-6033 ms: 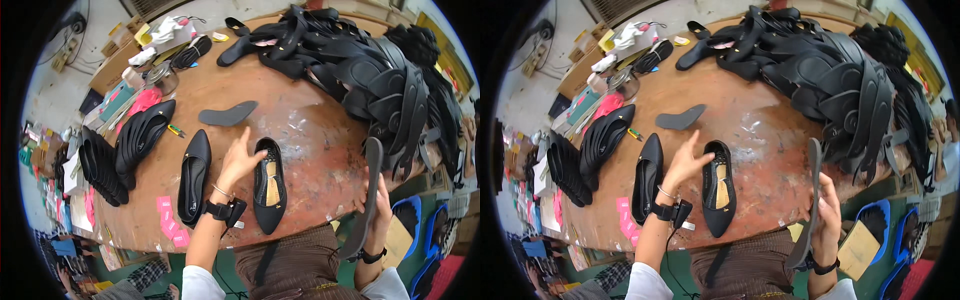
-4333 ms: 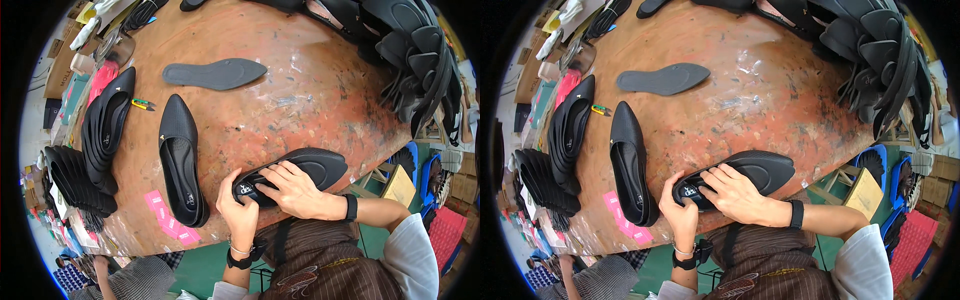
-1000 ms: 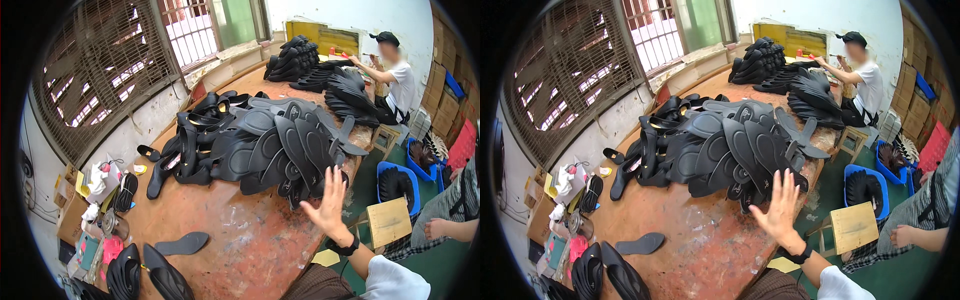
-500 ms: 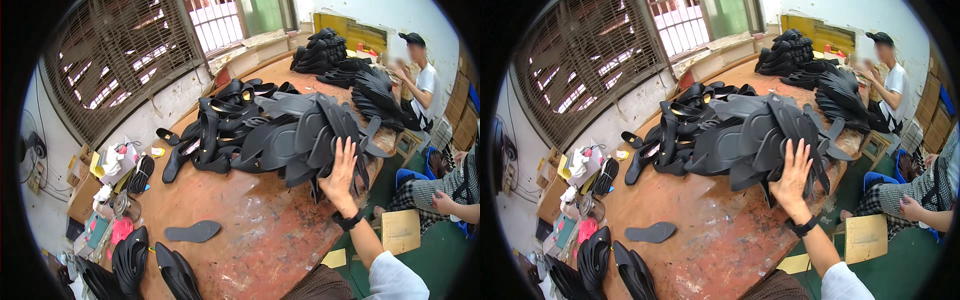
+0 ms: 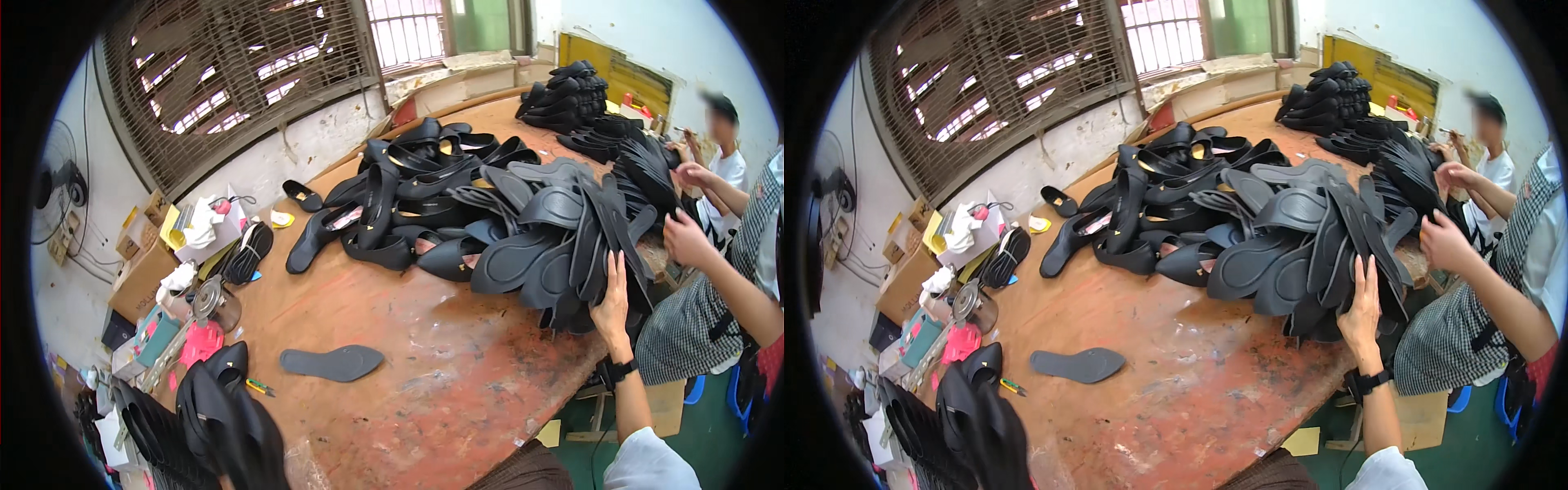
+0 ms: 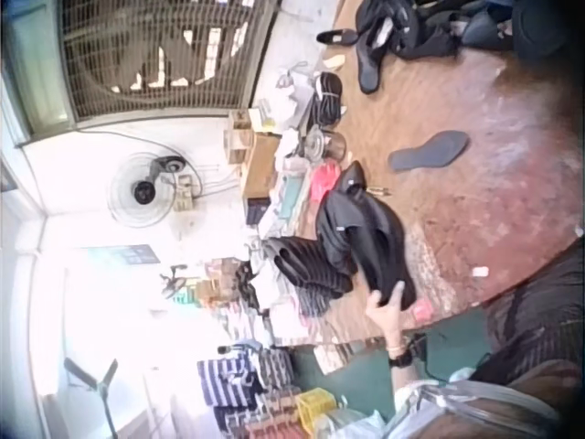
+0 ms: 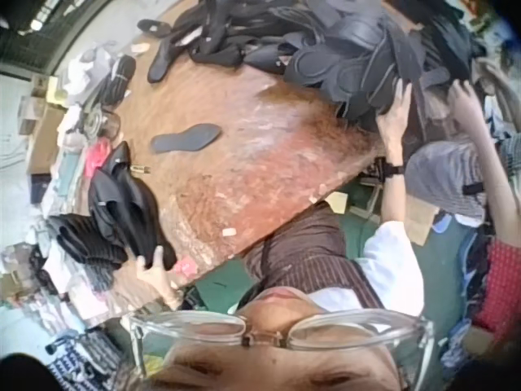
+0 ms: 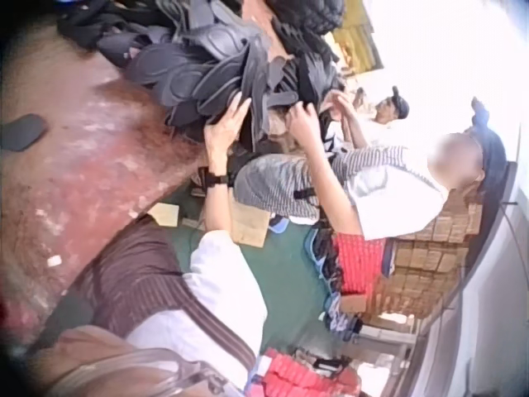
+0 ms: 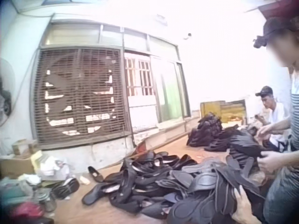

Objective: The person assembles black flat shoes by inserting insoles into the shoe uppers. They pick up a shoe upper and an insole, press the insole into the upper, and then place the finished shoe on a stack. The person occasionally wipes the insole with a white cloth before insertion.

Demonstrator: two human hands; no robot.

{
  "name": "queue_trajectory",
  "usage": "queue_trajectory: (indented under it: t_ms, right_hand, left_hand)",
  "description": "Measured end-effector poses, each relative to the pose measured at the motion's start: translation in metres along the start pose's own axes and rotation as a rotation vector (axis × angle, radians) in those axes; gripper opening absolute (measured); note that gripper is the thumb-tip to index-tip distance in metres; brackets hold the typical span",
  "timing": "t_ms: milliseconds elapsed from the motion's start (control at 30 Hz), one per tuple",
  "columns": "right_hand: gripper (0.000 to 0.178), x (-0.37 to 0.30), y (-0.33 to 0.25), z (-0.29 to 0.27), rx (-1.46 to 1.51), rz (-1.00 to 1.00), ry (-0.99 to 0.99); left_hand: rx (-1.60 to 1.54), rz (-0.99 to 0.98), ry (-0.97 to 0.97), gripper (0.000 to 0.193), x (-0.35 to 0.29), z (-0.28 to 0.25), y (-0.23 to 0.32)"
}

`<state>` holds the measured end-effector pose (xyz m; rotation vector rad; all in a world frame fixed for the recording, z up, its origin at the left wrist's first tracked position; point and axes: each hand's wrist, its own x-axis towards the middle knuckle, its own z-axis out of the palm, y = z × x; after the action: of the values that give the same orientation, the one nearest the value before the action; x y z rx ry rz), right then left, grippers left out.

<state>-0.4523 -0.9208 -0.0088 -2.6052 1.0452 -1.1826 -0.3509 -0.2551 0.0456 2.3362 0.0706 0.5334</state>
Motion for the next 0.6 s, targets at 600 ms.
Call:
queue_trajectory:
  t_ms: [600]
  right_hand:
    - [0.117, -0.048, -0.041, 0.003, -0.046, 0.154, -0.175]
  left_hand:
    - [0.8, -0.063, 0.218, 0.061, 0.301, -0.115, -0.181]
